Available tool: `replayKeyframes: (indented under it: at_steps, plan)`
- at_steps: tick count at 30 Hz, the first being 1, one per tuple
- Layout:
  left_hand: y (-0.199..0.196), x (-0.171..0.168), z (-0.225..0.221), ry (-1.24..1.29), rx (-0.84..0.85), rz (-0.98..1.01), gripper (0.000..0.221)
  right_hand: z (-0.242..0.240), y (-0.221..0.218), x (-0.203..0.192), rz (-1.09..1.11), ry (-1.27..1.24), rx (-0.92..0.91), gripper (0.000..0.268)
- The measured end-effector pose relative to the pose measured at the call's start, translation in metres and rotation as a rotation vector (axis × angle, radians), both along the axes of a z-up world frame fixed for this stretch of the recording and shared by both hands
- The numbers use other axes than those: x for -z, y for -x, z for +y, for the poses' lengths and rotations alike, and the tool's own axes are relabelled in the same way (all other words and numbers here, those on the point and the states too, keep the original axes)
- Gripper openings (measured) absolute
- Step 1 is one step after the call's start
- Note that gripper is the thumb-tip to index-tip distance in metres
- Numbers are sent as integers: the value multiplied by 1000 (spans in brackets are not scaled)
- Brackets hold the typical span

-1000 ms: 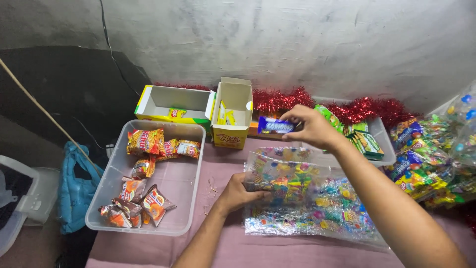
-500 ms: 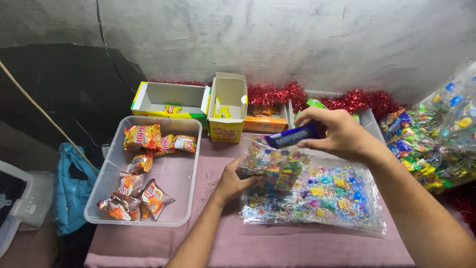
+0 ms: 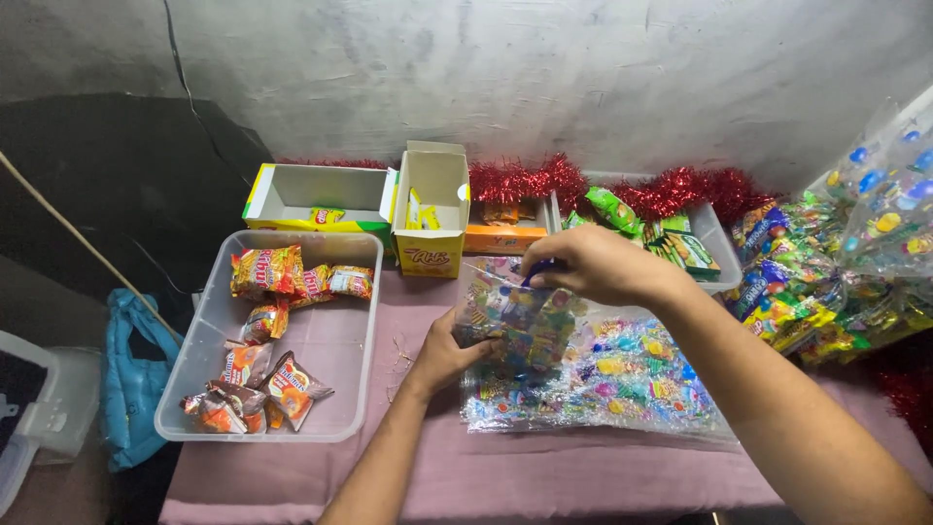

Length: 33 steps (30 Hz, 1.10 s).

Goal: Packing various small snack packets into a large clear plastic bag from multiple containers.

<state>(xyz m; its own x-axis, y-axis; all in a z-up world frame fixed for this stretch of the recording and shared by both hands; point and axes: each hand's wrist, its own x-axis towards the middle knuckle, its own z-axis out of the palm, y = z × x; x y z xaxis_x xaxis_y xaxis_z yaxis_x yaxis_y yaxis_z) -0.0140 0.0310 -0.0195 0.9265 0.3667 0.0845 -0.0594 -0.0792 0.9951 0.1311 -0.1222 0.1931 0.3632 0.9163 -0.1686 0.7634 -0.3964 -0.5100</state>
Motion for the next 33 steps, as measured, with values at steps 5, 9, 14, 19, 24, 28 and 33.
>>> replayKeyframes:
  at_steps: [5, 9, 14, 19, 24, 28, 33]
  plan:
    - [0, 6, 4, -9, 26, -8, 48, 12, -3, 10, -42, 100, -26, 17]
    - [0, 8, 6, -3, 41, -11, 47, 19, -3, 20, -143, 105, -59, 17]
    - [3, -2, 5, -13, 42, -18, 46, 24, -5, 35, -207, 131, -123, 17]
    - [-1, 10, 6, -20, 44, -8, 42, 20, 12, 12, -72, 146, -60, 19]
    - [-1, 9, 7, -32, 38, -7, 38, 13, 30, -14, 39, 147, 90, 28]
    - [0, 2, 6, -28, 36, -2, 39, 10, 33, -10, -150, 181, -13, 24]
    - [1, -4, 3, -13, 32, 5, 41, 1, 23, 34, -237, 33, -1, 13]
